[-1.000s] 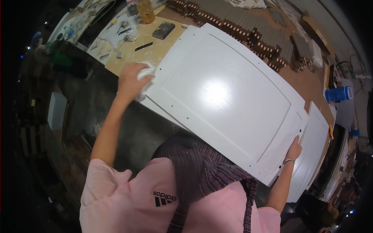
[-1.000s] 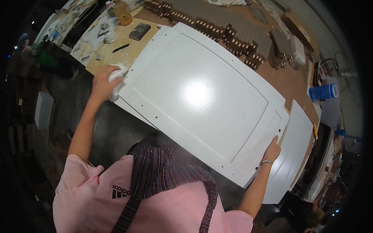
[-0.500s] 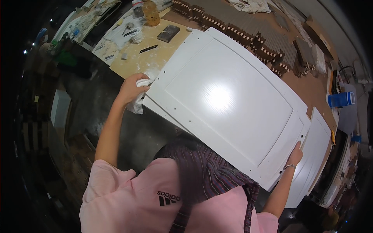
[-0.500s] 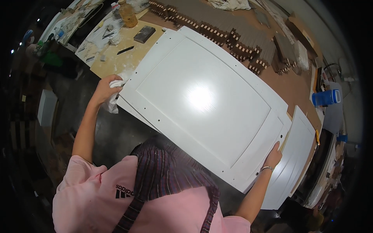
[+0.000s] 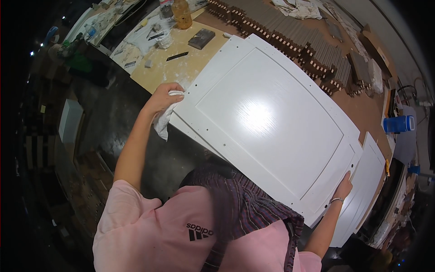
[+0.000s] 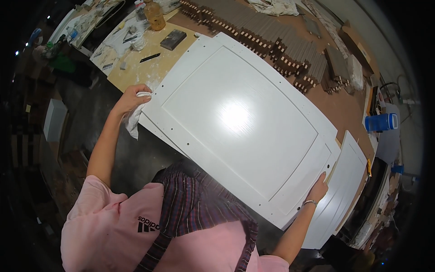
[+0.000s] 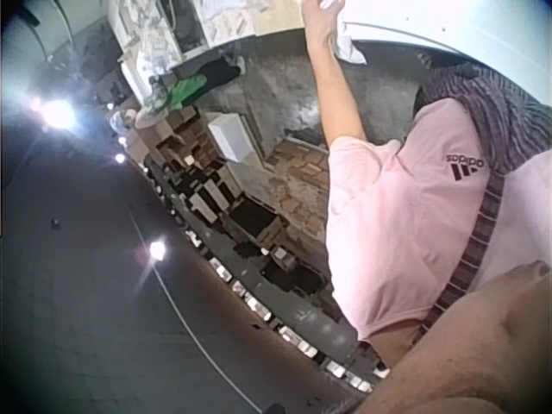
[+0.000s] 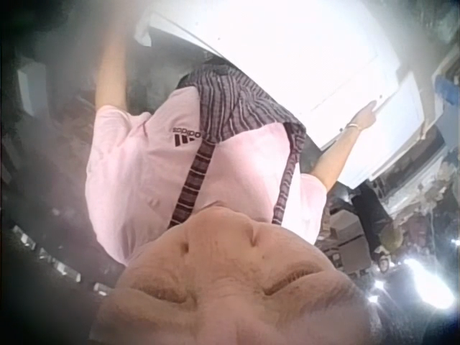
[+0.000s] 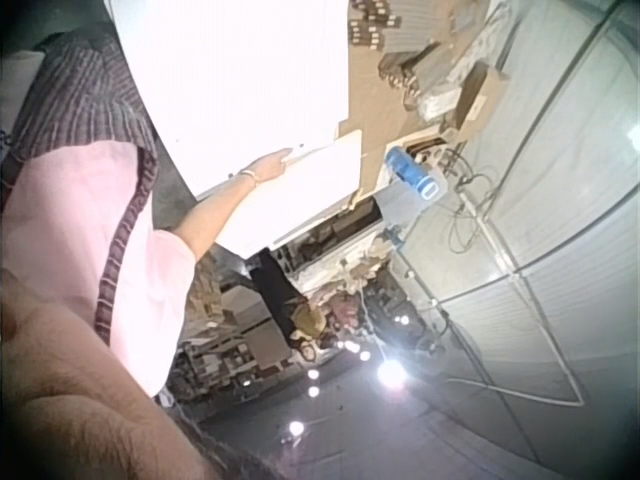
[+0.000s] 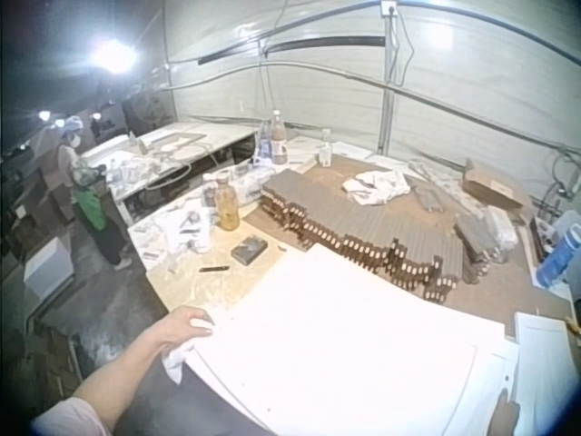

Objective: The person wipes down white cabinet doors with a cloth, applies a white substance from a container using a small scraper, and uses a brush to apply a liquid to the edges.

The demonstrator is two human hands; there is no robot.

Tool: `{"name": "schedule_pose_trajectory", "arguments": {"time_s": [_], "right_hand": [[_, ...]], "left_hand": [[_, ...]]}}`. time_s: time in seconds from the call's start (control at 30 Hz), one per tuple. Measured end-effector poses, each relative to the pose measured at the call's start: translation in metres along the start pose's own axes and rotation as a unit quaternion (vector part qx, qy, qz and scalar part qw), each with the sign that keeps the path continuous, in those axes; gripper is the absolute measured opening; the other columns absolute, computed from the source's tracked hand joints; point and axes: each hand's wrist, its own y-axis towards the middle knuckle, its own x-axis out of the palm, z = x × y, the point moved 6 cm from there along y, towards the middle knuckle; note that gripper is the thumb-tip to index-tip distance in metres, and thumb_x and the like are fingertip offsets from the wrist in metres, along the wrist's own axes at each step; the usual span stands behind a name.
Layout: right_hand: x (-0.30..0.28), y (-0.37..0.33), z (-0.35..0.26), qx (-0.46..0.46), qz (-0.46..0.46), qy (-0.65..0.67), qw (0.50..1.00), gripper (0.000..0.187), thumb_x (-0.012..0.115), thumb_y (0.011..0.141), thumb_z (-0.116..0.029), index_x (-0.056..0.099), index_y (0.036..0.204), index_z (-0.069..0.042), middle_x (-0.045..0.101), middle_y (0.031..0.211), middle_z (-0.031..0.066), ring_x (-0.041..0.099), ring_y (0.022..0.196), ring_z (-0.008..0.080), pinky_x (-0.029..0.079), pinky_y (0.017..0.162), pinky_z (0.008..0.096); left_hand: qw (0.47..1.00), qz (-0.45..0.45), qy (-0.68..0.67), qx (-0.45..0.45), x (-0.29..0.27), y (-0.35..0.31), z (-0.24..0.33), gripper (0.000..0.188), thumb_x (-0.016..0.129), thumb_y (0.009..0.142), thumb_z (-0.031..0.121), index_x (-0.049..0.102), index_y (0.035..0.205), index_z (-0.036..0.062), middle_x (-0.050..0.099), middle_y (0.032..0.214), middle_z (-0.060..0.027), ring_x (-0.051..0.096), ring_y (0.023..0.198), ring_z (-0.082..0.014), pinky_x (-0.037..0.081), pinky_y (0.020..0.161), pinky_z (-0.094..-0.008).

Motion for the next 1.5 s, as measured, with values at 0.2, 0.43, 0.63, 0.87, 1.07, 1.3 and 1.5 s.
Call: {"name": "schedule_pose_trajectory", "arguments": {"time_s": [0.2,0.43,0.63,0.87,1.07,1.3,1.5], "right_hand": [[-0.001,-0.005,-0.009,0.008,-0.012,-0.025,1.000,0.061,0.055,0.093,-0.050,0.063,0.067,0.005,0.062,0.064,0.0083,0.057,0.056,0.0195,0.046,0.055,0.0367],[-0.002,-0.006,-0.007,0.019,-0.001,0.123,0.992,0.054,0.060,0.092,-0.045,0.064,0.069,0.004,0.063,0.066,0.0072,0.058,0.057,0.0185,0.047,0.056,0.0349],[-0.011,-0.001,-0.007,-0.009,0.002,0.047,0.999,0.048,0.061,0.092,-0.039,0.066,0.073,0.005,0.065,0.069,0.0073,0.060,0.060,0.0169,0.050,0.057,0.0332],[-0.042,-0.037,-0.083,-0.083,0.014,0.192,0.978,0.049,0.047,0.100,-0.036,0.066,0.099,0.009,0.068,0.092,0.0114,0.065,0.080,0.0209,0.052,0.070,0.0324],[-0.053,-0.023,-0.081,-0.135,0.008,0.202,0.970,0.048,0.045,0.101,-0.035,0.062,0.112,0.009,0.066,0.108,0.0112,0.063,0.097,0.0217,0.050,0.083,0.0336],[-0.057,-0.014,-0.063,-0.113,-0.011,0.278,0.954,0.048,0.047,0.101,-0.034,0.059,0.117,0.010,0.064,0.114,0.0118,0.062,0.102,0.0229,0.049,0.088,0.0343],[-0.043,-0.002,-0.059,-0.084,-0.030,0.243,0.966,0.049,0.054,0.096,-0.036,0.062,0.111,0.010,0.066,0.109,0.0125,0.064,0.095,0.0238,0.051,0.087,0.0347]], "left_hand": [[1.000,-0.006,-0.003,-0.004,0.009,-0.012,0.021,0.024,0.073,0.078,0.007,0.067,0.100,-0.0012,0.065,0.093,-0.0030,0.057,0.087,-0.0100,0.046,0.082,-0.0256],[0.999,-0.038,-0.012,-0.012,-0.006,-0.004,0.000,0.025,0.070,0.080,0.007,0.067,0.103,-0.0013,0.066,0.094,-0.0019,0.057,0.088,-0.0099,0.046,0.082,-0.0251],[0.999,-0.008,-0.042,0.026,0.001,0.004,0.022,0.026,0.071,0.082,0.009,0.067,0.104,-0.0023,0.067,0.090,-0.0036,0.059,0.085,-0.0098,0.048,0.079,-0.0256],[0.993,-0.019,-0.114,0.018,0.000,0.017,0.039,0.028,0.071,0.082,0.011,0.068,0.106,-0.0032,0.068,0.089,-0.0055,0.061,0.082,-0.0103,0.049,0.077,-0.0252],[0.984,0.024,-0.174,0.026,-0.012,0.014,0.040,0.024,0.069,0.087,0.012,0.066,0.106,-0.0030,0.067,0.091,-0.0036,0.060,0.078,-0.0088,0.050,0.072,-0.0241],[0.958,0.107,-0.265,0.034,-0.036,0.000,0.026,0.016,0.068,0.091,0.014,0.067,0.097,-0.0016,0.065,0.083,-0.0012,0.058,0.074,-0.0069,0.047,0.065,-0.0228],[0.897,0.237,-0.355,0.118,-0.050,-0.022,0.071,0.018,0.067,0.093,0.016,0.066,0.097,-0.0016,0.065,0.083,-0.0013,0.059,0.071,-0.0061,0.047,0.063,-0.0216]]}}
